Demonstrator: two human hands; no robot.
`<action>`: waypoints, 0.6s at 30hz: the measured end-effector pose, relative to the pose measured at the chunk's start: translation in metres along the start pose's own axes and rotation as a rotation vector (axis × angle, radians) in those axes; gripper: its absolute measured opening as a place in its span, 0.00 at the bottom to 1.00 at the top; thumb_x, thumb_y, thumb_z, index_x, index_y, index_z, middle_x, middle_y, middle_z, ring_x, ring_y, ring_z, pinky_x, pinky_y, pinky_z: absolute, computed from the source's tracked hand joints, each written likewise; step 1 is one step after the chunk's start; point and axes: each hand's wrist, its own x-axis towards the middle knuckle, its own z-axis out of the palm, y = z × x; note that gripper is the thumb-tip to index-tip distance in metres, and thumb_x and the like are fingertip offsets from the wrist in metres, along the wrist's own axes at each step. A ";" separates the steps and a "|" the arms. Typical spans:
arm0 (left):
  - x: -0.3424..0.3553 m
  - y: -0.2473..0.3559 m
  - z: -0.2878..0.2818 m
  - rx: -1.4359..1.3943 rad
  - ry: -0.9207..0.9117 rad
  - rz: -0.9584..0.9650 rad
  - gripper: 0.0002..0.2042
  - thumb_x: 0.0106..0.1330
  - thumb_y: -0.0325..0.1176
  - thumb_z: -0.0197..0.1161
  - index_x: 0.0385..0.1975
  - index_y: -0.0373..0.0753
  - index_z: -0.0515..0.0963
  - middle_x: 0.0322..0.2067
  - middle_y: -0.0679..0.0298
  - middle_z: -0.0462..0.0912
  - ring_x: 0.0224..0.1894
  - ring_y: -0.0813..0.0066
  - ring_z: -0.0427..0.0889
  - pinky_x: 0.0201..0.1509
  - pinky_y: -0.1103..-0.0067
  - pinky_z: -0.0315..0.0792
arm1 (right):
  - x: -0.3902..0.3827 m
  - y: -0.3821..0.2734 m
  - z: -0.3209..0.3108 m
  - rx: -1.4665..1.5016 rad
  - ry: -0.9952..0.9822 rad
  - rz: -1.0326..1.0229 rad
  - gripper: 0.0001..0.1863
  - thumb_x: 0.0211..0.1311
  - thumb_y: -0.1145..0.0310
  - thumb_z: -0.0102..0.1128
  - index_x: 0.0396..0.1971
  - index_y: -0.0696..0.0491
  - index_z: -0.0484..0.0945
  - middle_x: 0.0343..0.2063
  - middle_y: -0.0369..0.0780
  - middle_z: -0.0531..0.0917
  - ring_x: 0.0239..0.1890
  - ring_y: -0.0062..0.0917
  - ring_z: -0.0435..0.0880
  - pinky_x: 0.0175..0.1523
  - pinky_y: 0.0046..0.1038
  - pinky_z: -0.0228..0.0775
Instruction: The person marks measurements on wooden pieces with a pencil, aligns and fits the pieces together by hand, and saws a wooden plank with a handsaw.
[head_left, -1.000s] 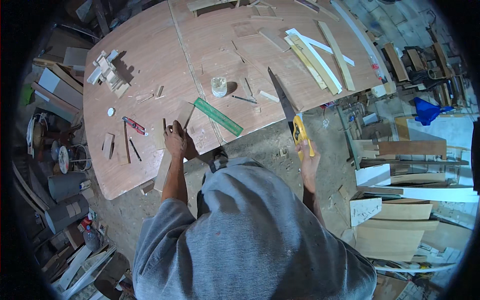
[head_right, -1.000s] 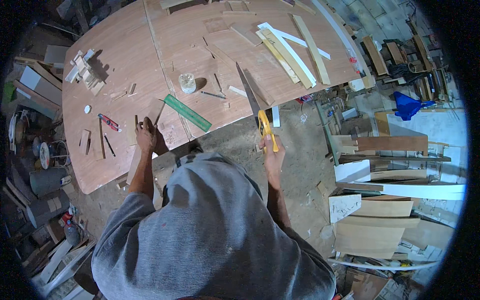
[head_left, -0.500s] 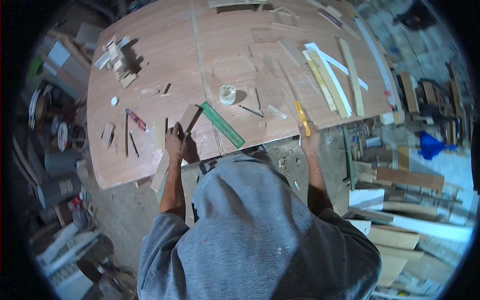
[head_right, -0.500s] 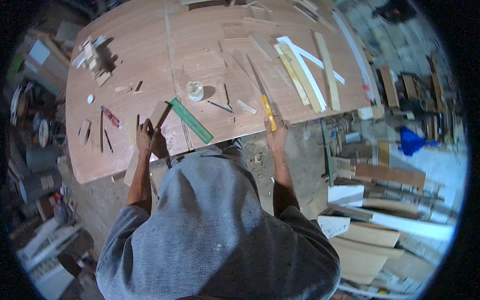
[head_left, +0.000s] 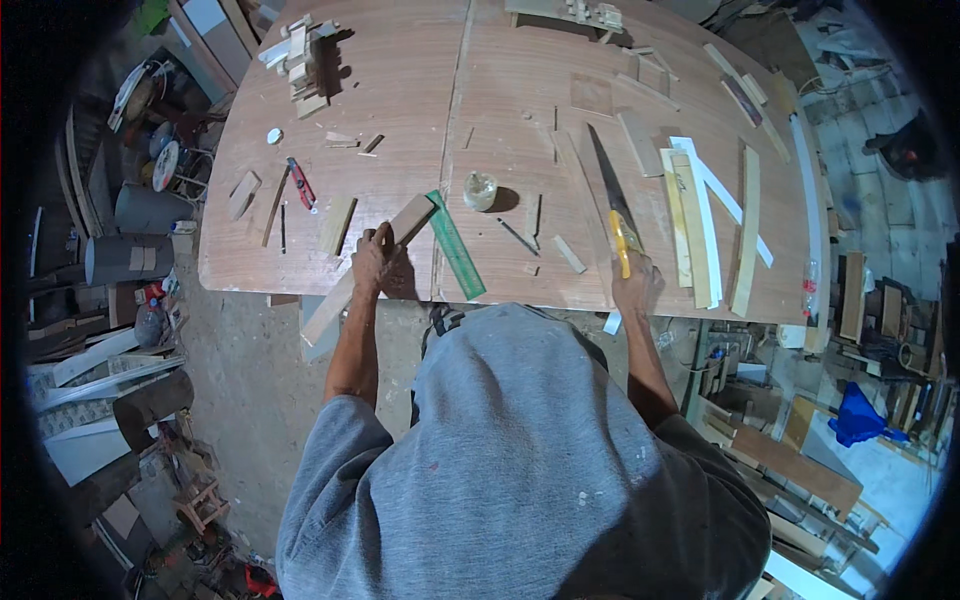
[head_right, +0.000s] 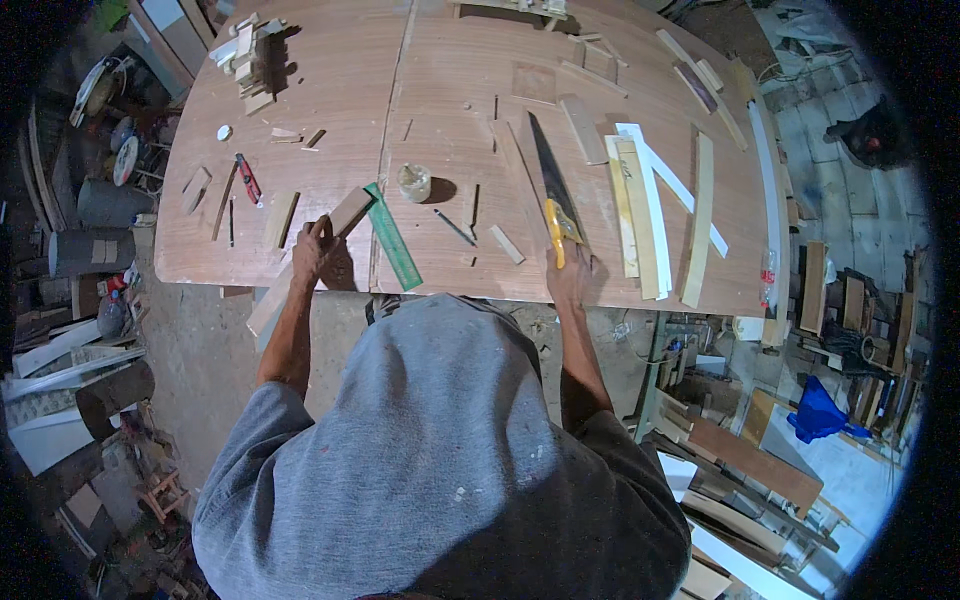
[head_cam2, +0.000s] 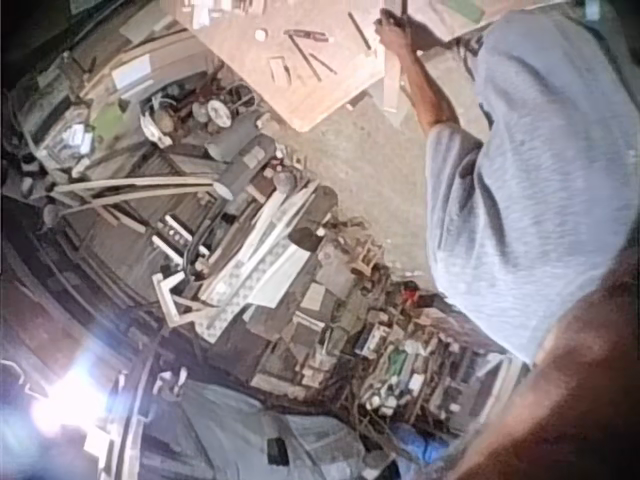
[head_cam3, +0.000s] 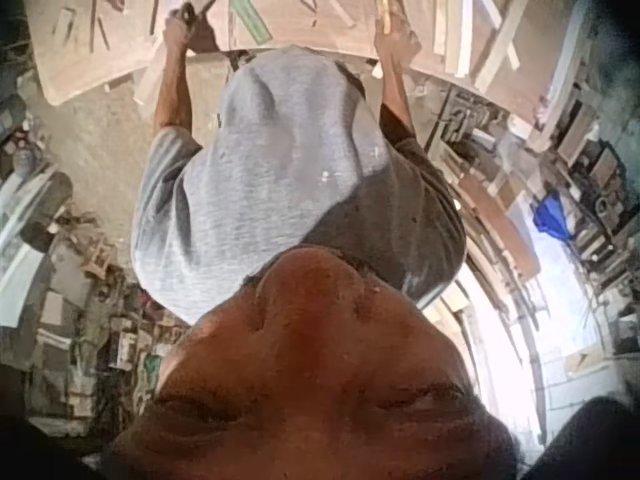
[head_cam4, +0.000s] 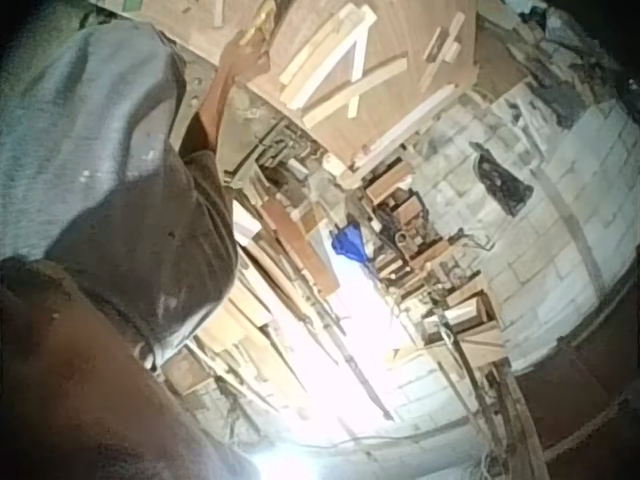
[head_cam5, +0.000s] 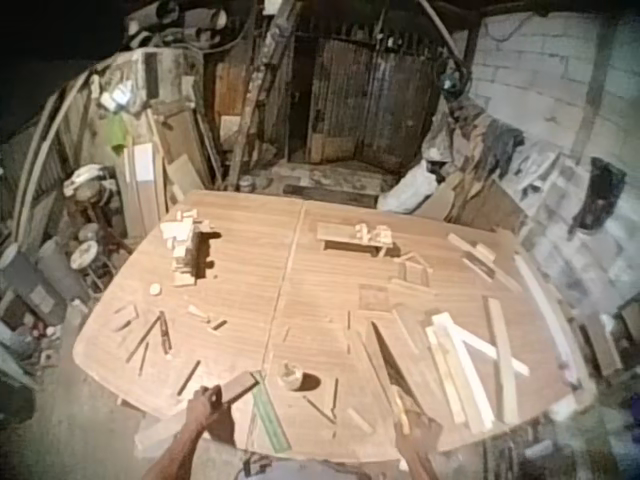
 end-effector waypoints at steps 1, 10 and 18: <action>0.000 0.004 -0.002 -0.048 0.009 0.032 0.29 0.57 0.43 0.67 0.60 0.46 0.69 0.47 0.52 0.76 0.47 0.49 0.78 0.46 0.61 0.75 | 0.001 0.003 0.000 -0.004 -0.048 0.034 0.13 0.57 0.62 0.61 0.39 0.54 0.76 0.34 0.45 0.81 0.46 0.40 0.75 0.52 0.45 0.59; -0.023 0.035 0.016 -0.002 -0.042 0.037 0.25 0.57 0.41 0.66 0.55 0.47 0.70 0.48 0.59 0.78 0.52 0.54 0.76 0.48 0.59 0.74 | 0.010 0.075 0.025 -0.093 -0.259 0.023 0.19 0.59 0.62 0.60 0.48 0.55 0.73 0.44 0.47 0.80 0.51 0.35 0.77 0.55 0.42 0.58; -0.035 0.036 0.022 0.040 -0.056 -0.040 0.21 0.62 0.40 0.62 0.56 0.49 0.69 0.56 0.65 0.74 0.57 0.54 0.72 0.53 0.55 0.71 | 0.008 0.100 0.053 -0.228 -0.325 -0.033 0.20 0.57 0.63 0.59 0.49 0.53 0.73 0.46 0.44 0.79 0.52 0.33 0.77 0.55 0.47 0.56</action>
